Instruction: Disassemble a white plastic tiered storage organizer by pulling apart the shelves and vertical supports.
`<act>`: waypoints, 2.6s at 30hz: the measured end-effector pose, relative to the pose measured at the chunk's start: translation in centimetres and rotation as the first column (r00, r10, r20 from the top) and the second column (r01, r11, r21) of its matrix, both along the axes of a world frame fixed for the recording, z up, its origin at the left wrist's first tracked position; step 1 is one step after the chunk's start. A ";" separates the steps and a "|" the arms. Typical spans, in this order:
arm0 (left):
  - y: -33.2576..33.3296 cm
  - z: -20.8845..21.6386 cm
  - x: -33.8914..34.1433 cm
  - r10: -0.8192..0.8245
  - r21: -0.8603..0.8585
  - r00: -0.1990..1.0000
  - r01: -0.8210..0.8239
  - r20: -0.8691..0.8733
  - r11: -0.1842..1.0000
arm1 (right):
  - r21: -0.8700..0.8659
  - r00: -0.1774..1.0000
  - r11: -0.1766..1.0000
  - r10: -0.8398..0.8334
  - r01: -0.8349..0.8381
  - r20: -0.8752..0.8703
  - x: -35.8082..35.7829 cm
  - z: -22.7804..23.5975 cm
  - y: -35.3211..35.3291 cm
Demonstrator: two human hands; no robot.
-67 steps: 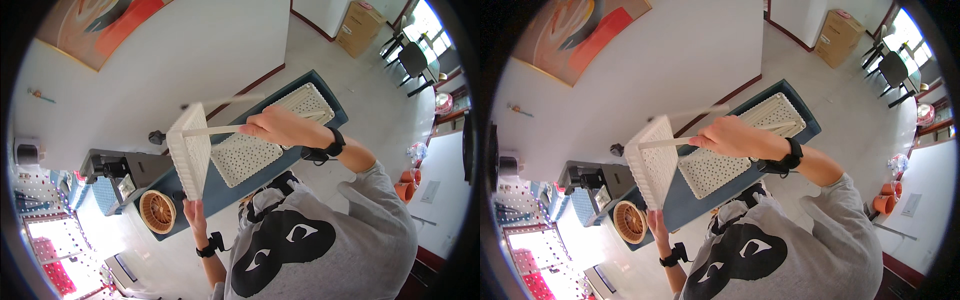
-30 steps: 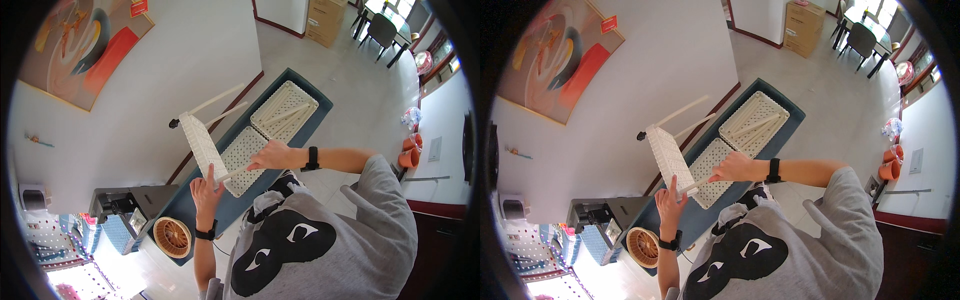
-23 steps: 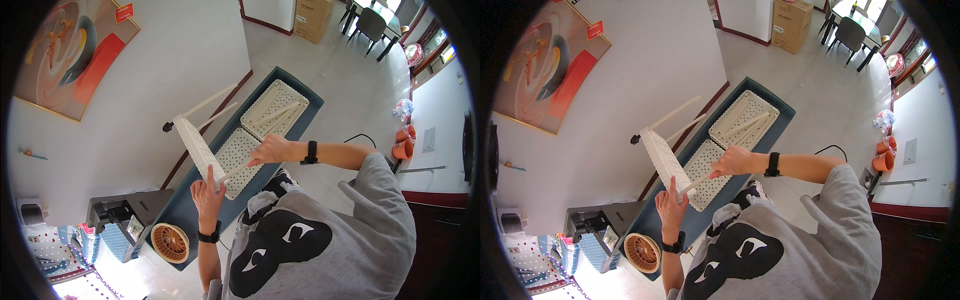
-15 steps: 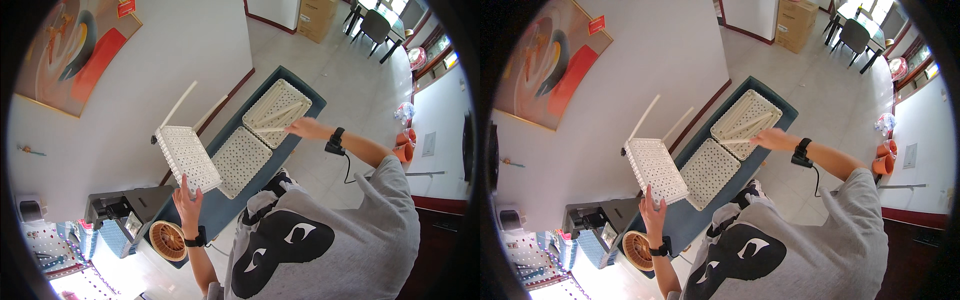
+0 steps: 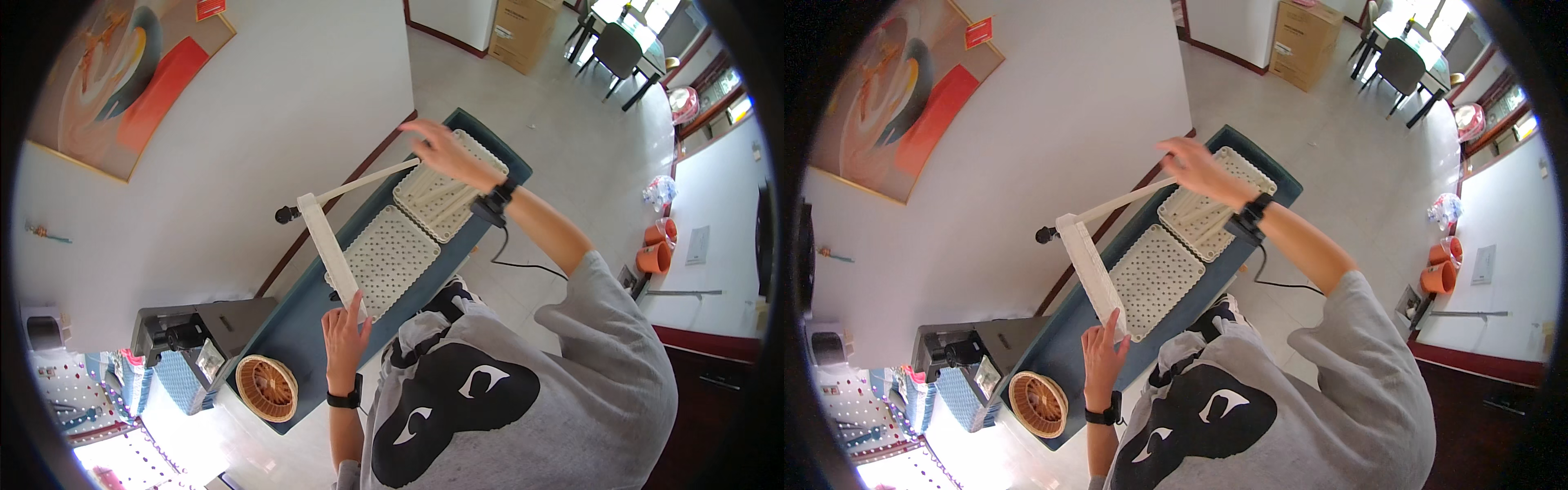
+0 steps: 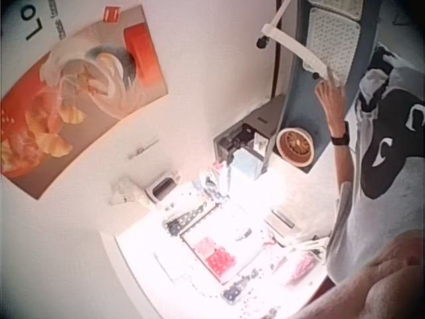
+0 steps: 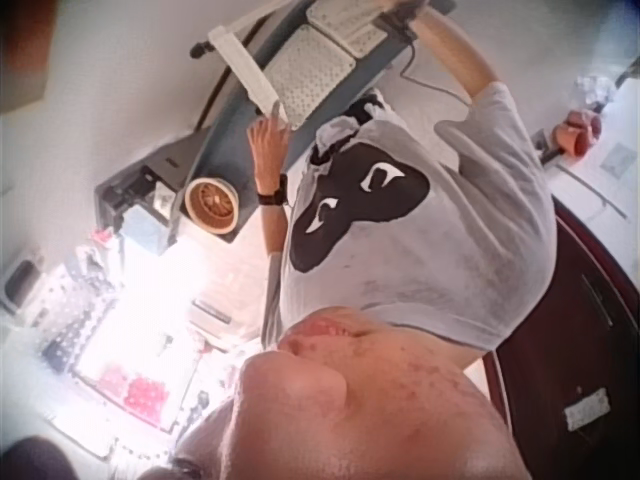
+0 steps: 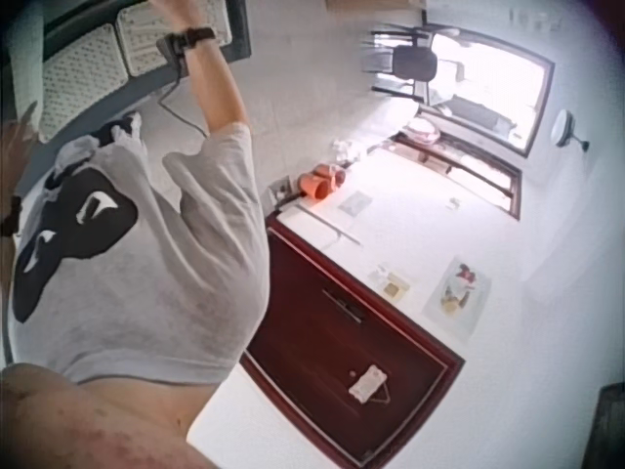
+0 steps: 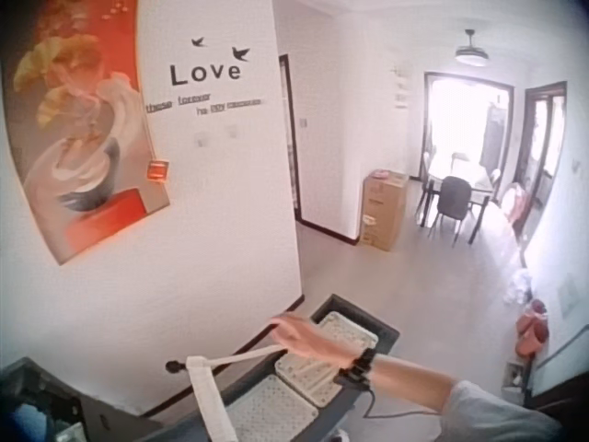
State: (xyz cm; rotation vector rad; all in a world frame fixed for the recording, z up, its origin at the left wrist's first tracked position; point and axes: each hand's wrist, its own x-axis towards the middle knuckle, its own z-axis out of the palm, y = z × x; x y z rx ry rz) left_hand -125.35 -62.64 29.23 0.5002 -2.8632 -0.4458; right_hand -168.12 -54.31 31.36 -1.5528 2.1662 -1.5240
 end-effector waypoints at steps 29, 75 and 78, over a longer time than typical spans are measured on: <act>-0.6 9.5 -0.2 0.279 -0.203 0.931 -0.328 -0.237 0.922 | 0.464 0.874 0.846 0.413 -0.263 -0.256 20.4 5.5 2.3; 3.5 13.0 4.5 0.165 -0.118 0.938 -0.209 -0.305 0.971 | 0.661 0.776 0.634 0.619 -0.402 -0.122 18.7 10.7 -3.9; 1.8 13.7 4.0 0.285 -0.200 0.922 -0.341 -0.263 0.918 | 0.574 0.695 0.762 0.587 -0.300 -0.416 21.8 11.3 -1.0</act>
